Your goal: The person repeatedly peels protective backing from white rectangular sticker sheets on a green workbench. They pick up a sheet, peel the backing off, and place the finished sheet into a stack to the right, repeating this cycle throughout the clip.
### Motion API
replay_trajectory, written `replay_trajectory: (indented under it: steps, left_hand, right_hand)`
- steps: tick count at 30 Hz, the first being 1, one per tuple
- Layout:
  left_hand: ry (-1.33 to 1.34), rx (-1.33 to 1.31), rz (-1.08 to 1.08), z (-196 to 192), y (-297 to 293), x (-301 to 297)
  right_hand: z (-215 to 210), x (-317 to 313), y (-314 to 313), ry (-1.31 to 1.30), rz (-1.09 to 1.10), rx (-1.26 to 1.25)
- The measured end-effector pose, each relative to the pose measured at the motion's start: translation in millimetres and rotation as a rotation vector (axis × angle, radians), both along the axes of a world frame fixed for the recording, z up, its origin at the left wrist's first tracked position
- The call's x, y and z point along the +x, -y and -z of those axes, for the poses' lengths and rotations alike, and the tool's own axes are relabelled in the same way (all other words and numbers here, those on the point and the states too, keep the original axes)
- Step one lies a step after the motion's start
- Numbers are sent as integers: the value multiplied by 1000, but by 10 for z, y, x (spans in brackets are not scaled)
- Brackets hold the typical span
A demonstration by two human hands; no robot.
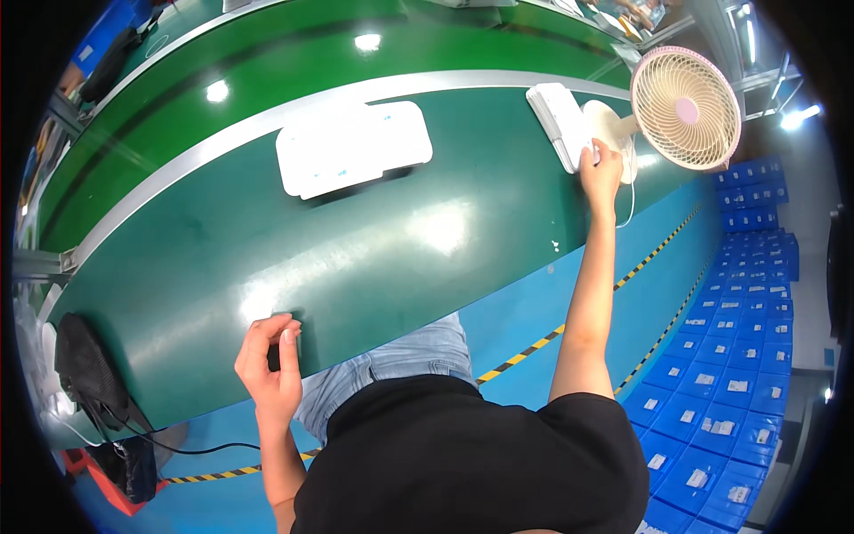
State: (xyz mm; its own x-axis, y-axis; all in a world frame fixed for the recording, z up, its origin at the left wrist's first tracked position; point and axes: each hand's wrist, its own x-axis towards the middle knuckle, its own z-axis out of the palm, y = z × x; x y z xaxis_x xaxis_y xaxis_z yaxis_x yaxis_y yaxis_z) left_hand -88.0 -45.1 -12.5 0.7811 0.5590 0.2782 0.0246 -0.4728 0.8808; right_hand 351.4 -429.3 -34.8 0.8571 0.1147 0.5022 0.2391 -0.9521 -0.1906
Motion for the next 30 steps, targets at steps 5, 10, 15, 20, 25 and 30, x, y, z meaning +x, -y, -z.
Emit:
replay_trajectory:
  steps: [5,10,15,20,25,30]
  left_hand:
    - [4,8,-15,3,9,8]
    - [21,25,-1,0,6,9]
    - [22,30,9,-2,3,14]
    - [18,5,11,-15,-5,10]
    - [-56,-245,49,-56,-39,-8]
    - [-24,-747,215,-165,-163,227]
  right_hand:
    - [-154,-171,-239,-101,58,-69]
    - [-325,-345,-602,102,-187,-26]
    - [-590,-765,-1507,34,-667,106]
    - [-700,-1122,-2216,-69,-1060,-8]
    - [-653,-1450,-2544,-139,-1161,-149]
    - [-595,-1630,-2518,-122,-1150,-218]
